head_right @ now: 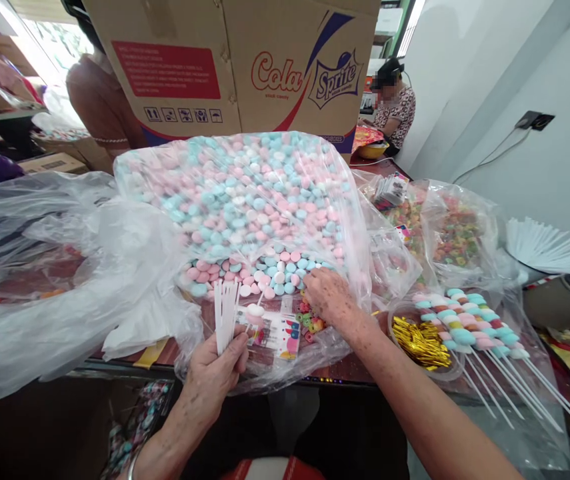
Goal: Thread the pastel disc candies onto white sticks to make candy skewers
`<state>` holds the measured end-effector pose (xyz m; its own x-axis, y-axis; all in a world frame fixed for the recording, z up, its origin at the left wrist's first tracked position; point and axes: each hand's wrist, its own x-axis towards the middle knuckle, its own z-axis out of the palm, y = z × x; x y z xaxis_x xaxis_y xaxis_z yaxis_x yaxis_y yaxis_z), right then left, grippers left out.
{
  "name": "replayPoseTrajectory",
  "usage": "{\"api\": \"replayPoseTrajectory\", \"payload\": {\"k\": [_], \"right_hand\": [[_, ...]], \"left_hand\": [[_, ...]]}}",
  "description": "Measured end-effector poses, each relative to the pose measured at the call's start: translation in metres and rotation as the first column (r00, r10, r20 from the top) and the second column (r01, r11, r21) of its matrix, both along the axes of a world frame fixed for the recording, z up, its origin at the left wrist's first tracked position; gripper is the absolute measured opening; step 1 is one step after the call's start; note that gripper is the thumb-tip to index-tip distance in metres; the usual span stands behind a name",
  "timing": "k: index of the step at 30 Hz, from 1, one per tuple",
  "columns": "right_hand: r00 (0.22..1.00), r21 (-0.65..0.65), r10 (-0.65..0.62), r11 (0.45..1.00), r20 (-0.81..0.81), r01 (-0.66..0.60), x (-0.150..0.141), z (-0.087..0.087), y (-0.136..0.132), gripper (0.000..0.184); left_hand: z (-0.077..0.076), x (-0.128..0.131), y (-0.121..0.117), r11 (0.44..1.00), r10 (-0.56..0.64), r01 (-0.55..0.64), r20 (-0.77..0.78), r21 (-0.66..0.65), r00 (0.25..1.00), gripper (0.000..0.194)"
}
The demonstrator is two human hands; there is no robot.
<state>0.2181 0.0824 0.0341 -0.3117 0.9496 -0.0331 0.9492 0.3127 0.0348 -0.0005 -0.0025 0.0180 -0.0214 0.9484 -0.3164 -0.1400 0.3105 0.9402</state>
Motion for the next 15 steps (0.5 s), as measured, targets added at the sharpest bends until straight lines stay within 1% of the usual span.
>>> {"api": "replayPoseTrajectory", "payload": {"k": [3,7,12,15], "right_hand": [[0.999,0.006,0.012,1.0,0.031,-0.012,-0.006,0.0,0.001,0.017],[0.995,0.031,0.062,0.997,0.079,-0.065,-0.016,0.002,-0.003,0.022],[0.988,0.057,0.132,0.989,0.079,-0.137,-0.024,0.001,-0.01,0.029],[0.995,0.044,0.089,0.995,0.046,-0.091,-0.024,-0.005,-0.009,0.031]], "left_hand": [[-0.002,0.0,0.001,1.0,-0.003,0.003,-0.02,0.004,1.0,0.041],[-0.005,0.002,0.002,1.0,-0.009,0.01,-0.035,0.009,0.999,0.042],[-0.005,0.001,0.0,0.997,-0.053,0.056,-0.062,0.046,0.997,0.04],[-0.005,-0.001,-0.001,0.995,-0.072,0.077,-0.09,0.056,0.993,0.039]]}}
